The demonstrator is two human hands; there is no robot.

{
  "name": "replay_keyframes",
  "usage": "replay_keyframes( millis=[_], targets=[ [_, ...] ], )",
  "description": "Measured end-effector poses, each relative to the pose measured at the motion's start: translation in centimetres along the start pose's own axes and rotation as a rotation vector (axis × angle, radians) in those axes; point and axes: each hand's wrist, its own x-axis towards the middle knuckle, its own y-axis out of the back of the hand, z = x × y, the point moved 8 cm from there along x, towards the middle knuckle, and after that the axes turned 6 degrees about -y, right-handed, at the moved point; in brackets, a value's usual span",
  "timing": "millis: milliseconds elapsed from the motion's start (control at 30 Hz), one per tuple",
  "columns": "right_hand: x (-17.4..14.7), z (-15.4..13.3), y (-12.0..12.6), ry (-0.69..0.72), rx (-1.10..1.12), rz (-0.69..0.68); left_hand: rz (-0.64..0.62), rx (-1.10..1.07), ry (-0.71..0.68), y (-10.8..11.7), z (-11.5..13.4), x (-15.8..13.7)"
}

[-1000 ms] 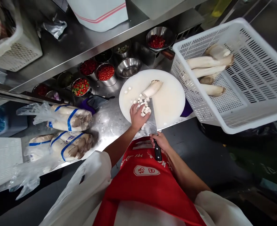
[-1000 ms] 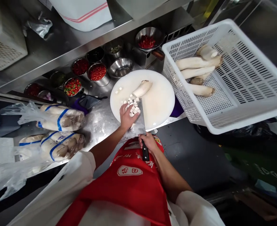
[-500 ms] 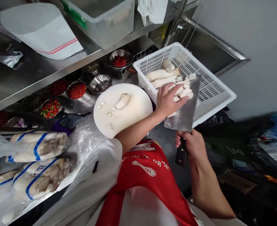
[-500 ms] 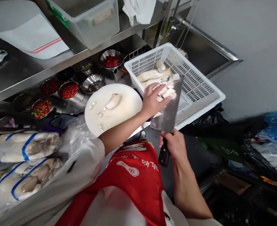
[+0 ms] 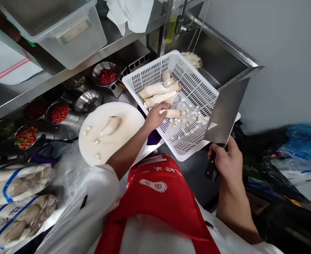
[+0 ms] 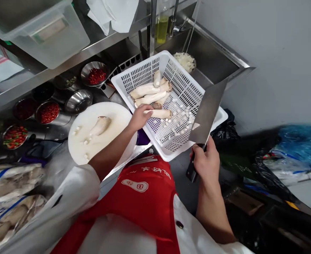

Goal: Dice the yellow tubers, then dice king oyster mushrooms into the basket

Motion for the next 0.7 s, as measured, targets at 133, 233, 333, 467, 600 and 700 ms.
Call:
replay_keyframes(
  millis=[133,233,333,467,600,700],
  targets=[
    [0.8,0.4,-1.3,-0.066,0.113,-0.054,0.368,0.075,0.049,11.8,-5.3,-7.7],
    [-0.5,0.4,-3.4,-0.066,0.296,-0.148,0.680,0.237,0.156,23.1,-10.1,-16.0],
    [-3.6,1.3,-7.3,-0.129,0.454,-0.381,0.775,0.382,0.362,31.4,-13.5,-23.1],
    [-9.6,4.5,-14.5,-0.299,0.335,-0.735,0.621,0.408,0.462,34.7,-17.0,-26.3],
    [-16.1,9.0,-20.2,-0.420,0.217,-0.942,0.283,0.464,0.448,31.5,-21.2,-24.2],
    [-20.1,12.3,-23.1,-0.497,0.237,-0.973,0.070,0.492,0.319,27.7,-22.0,-22.3]
  ],
)
